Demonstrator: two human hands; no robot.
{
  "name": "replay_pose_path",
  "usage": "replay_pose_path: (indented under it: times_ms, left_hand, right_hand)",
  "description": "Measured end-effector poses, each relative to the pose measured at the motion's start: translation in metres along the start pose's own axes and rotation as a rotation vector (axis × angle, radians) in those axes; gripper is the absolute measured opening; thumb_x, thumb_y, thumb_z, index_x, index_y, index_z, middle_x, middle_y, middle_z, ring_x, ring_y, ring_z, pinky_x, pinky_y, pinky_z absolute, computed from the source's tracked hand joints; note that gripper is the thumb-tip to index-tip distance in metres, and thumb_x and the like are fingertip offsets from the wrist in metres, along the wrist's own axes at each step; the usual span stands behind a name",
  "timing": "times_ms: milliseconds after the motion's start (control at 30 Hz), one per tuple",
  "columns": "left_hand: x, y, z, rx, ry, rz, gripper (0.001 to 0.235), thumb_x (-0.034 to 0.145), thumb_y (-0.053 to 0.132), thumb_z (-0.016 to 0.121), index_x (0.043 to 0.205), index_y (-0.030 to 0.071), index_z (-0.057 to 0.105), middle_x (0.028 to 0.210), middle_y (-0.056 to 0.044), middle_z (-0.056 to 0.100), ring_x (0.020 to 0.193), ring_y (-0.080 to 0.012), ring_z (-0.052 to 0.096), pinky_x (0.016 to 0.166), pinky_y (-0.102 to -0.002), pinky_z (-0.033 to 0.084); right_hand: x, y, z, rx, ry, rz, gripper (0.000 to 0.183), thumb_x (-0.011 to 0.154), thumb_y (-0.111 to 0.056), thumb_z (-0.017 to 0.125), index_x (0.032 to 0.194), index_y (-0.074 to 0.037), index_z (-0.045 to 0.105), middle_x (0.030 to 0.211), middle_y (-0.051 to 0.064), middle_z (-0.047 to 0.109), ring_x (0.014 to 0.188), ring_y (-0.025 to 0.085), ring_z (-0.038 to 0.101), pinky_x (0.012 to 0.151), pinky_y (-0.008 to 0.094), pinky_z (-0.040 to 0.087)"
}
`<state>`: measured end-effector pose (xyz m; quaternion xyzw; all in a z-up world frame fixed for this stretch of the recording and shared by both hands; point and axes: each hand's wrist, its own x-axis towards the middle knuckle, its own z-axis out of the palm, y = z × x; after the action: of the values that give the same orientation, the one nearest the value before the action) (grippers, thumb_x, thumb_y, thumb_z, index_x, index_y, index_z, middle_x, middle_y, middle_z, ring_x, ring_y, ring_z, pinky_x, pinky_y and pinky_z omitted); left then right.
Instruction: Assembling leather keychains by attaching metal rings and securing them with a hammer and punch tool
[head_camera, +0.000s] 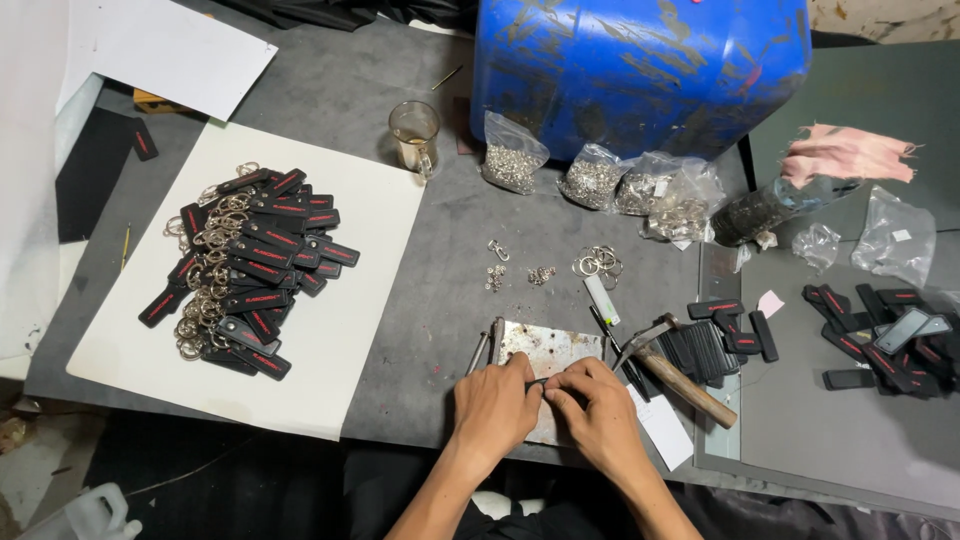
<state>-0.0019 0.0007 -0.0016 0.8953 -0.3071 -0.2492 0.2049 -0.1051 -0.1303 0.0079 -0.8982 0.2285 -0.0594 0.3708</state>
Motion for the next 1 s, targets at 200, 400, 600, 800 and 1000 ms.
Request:
replay_pose_path:
  times_ms: [200, 400, 600, 800, 1000]
  left_hand:
    - [0.0, -0.001, 0.0, -0.003, 0.013, 0.015, 0.018, 0.096, 0.034, 0.064, 0.104, 0.018, 0.063, 0.077, -0.009, 0.073, 0.073, -0.0399, 0.07, 0.057, -0.052, 0.049]
    - [-0.002, -0.006, -0.001, -0.024, 0.019, 0.053, 0.017, 0.094, 0.031, 0.062, 0.105, 0.017, 0.061, 0.076, -0.011, 0.072, 0.075, -0.0446, 0.069, 0.059, -0.056, 0.047]
    - [-0.006, -0.01, 0.0, -0.056, 0.012, 0.159, 0.012, 0.101, 0.024, 0.059, 0.103, 0.013, 0.055, 0.07, -0.007, 0.068, 0.062, -0.0391, 0.066, 0.053, -0.052, 0.046]
    - [-0.005, -0.007, 0.0, -0.071, 0.026, 0.136, 0.013, 0.098, 0.025, 0.06, 0.102, 0.014, 0.055, 0.077, -0.01, 0.072, 0.072, -0.0441, 0.067, 0.056, -0.055, 0.046]
    - [-0.006, -0.007, 0.004, -0.028, 0.034, 0.149, 0.013, 0.1, 0.024, 0.061, 0.104, 0.013, 0.055, 0.076, -0.008, 0.071, 0.069, -0.0415, 0.067, 0.056, -0.053, 0.045]
  right_hand:
    - [0.003, -0.007, -0.001, -0.018, -0.036, 0.077, 0.014, 0.089, -0.027, 0.071, 0.091, -0.016, 0.081, 0.088, -0.003, 0.065, 0.084, 0.017, 0.064, 0.076, 0.032, 0.047]
    - [0.025, -0.038, -0.015, -0.177, -0.226, 0.383, 0.009, 0.086, -0.031, 0.07, 0.092, -0.024, 0.069, 0.102, -0.009, 0.072, 0.097, 0.018, 0.068, 0.083, 0.038, 0.049]
    - [0.069, -0.056, -0.027, -0.477, -0.618, 0.532, 0.021, 0.09, -0.032, 0.071, 0.107, -0.024, 0.06, 0.117, 0.003, 0.074, 0.112, 0.027, 0.068, 0.094, 0.044, 0.048]
    - [0.082, -0.045, -0.017, -0.737, -0.756, 0.476, 0.044, 0.089, -0.044, 0.074, 0.12, -0.018, 0.056, 0.12, 0.009, 0.072, 0.112, 0.031, 0.071, 0.086, 0.044, 0.059]
    - [0.052, -0.038, -0.031, -0.544, -0.589, 0.357, 0.034, 0.091, -0.04, 0.073, 0.113, -0.02, 0.056, 0.114, 0.01, 0.073, 0.105, 0.036, 0.069, 0.085, 0.049, 0.053]
